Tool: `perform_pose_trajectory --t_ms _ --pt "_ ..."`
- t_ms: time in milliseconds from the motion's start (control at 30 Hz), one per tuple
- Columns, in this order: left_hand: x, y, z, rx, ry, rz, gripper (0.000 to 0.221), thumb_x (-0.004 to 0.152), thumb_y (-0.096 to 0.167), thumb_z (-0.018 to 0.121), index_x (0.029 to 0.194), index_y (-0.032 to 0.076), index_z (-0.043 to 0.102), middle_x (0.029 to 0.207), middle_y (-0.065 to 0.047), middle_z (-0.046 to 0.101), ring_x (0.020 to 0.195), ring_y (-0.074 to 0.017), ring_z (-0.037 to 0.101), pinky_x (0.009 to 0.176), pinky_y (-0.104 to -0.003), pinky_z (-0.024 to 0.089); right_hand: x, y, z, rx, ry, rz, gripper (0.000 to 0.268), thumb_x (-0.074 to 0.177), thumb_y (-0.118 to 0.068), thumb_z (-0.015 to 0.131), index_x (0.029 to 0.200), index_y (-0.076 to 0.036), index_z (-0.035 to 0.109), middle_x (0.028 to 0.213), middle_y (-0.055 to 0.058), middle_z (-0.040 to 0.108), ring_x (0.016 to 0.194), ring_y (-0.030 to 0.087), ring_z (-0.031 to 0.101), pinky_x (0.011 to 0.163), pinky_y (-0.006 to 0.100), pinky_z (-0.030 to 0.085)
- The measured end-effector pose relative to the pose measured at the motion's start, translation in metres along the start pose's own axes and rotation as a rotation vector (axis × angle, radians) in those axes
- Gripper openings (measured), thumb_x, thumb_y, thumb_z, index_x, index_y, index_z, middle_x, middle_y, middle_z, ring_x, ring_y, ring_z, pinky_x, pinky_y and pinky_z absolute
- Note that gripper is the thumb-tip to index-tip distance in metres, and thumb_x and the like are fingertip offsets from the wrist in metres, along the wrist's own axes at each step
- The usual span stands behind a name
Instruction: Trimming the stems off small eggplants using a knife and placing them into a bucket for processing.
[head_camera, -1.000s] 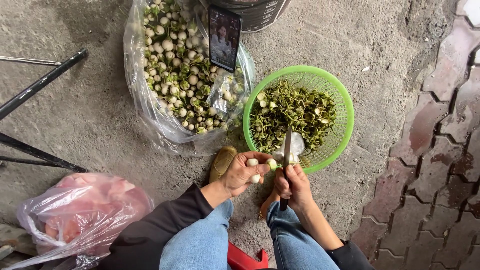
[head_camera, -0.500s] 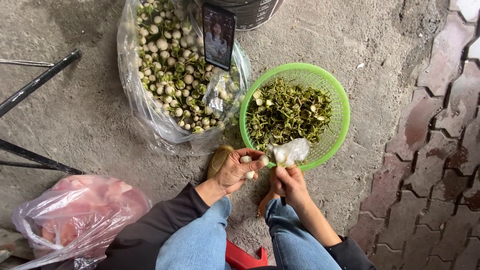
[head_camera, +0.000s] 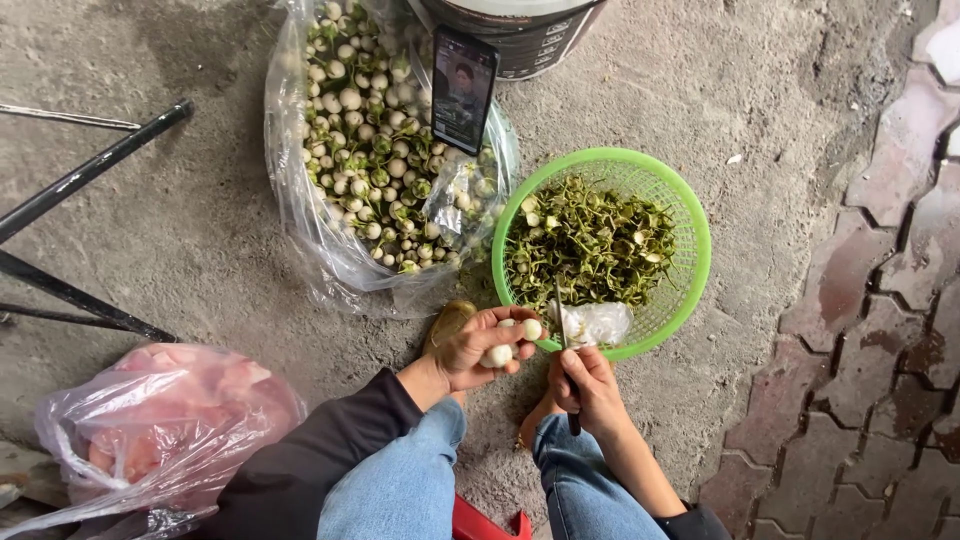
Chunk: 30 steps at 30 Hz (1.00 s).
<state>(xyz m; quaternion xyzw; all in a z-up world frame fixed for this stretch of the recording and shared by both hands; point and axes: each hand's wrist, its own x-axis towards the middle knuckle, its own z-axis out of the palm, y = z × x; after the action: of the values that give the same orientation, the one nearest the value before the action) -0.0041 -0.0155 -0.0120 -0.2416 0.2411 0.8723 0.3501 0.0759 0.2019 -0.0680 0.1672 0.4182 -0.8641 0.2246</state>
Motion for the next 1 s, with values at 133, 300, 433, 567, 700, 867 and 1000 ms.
perform_pose_trajectory --t_ms 133,300,433,567,700,867,1000 --pt "0.001 0.03 -0.023 -0.152 -0.15 -0.002 0.021 0.09 0.007 0.069 0.111 0.007 0.07 0.11 -0.023 0.074 0.07 -0.0166 0.066 0.047 -0.022 0.054 0.003 -0.022 0.02 -0.042 0.041 -0.016 0.02 0.109 -0.012 0.046 0.093 -0.002 0.048 0.055 0.011 0.043 0.032 0.01 0.033 0.026 0.023 0.03" --pt "0.02 0.112 -0.085 -0.164 0.024 0.305 0.008 0.086 0.005 0.072 0.079 0.001 0.07 0.093 -0.02 0.073 0.074 -0.0163 0.061 0.05 -0.016 0.04 0.003 -0.049 0.045 -0.099 0.12 -0.02 0.017 0.11 -0.013 0.045 0.095 -0.005 0.043 0.057 0.011 0.043 0.034 0.01 0.032 0.027 0.022 0.029" --pt "0.027 0.197 -0.131 0.748 0.715 0.605 0.015 0.086 0.014 0.08 0.1 0.012 0.075 0.105 -0.008 0.075 0.083 -0.0191 0.068 0.07 -0.034 0.055 0.005 -0.056 0.052 -0.168 0.12 0.048 0.042 0.106 -0.032 0.053 0.075 -0.004 0.049 0.056 0.006 0.045 0.038 0.008 0.026 0.033 0.024 0.016" --pt "0.055 0.22 -0.182 1.584 1.018 0.498 0.031 0.093 0.03 0.078 0.117 0.01 0.075 0.11 -0.011 0.075 0.096 -0.0301 0.069 0.077 -0.044 0.055 0.009 -0.054 0.056 -0.162 0.104 0.073 0.048 0.106 -0.035 0.054 0.07 -0.003 0.051 0.052 0.004 0.039 0.037 0.008 0.025 0.033 0.025 0.014" --pt "0.095 0.211 -0.237 1.558 1.001 0.466 0.031 0.087 0.034 0.086 0.101 0.009 0.076 0.099 -0.012 0.074 0.088 -0.0302 0.068 0.073 -0.045 0.051 0.011 -0.056 0.063 -0.16 0.089 0.068 0.044 0.107 -0.031 0.052 0.073 -0.003 0.052 0.053 0.004 0.042 0.037 0.008 0.027 0.032 0.025 0.015" --pt "0.028 0.21 -0.141 1.037 0.866 0.474 0.022 0.091 0.022 0.077 0.105 0.007 0.069 0.138 -0.007 0.064 0.087 -0.018 0.072 0.05 -0.025 0.062 0.013 -0.058 0.068 -0.213 0.08 0.078 0.05 0.106 -0.035 0.052 0.067 -0.004 0.051 0.051 0.001 0.038 0.037 0.008 0.027 0.033 0.024 0.015" --pt "0.006 0.186 -0.148 0.256 0.51 0.421 0.018 0.093 0.015 0.072 0.109 0.008 0.066 0.111 -0.01 0.065 0.076 -0.0149 0.061 0.052 -0.026 0.051 0.012 -0.052 0.065 -0.199 0.071 0.084 0.047 0.107 -0.033 0.051 0.069 -0.004 0.054 0.051 0.001 0.04 0.037 0.009 0.028 0.032 0.024 0.018"
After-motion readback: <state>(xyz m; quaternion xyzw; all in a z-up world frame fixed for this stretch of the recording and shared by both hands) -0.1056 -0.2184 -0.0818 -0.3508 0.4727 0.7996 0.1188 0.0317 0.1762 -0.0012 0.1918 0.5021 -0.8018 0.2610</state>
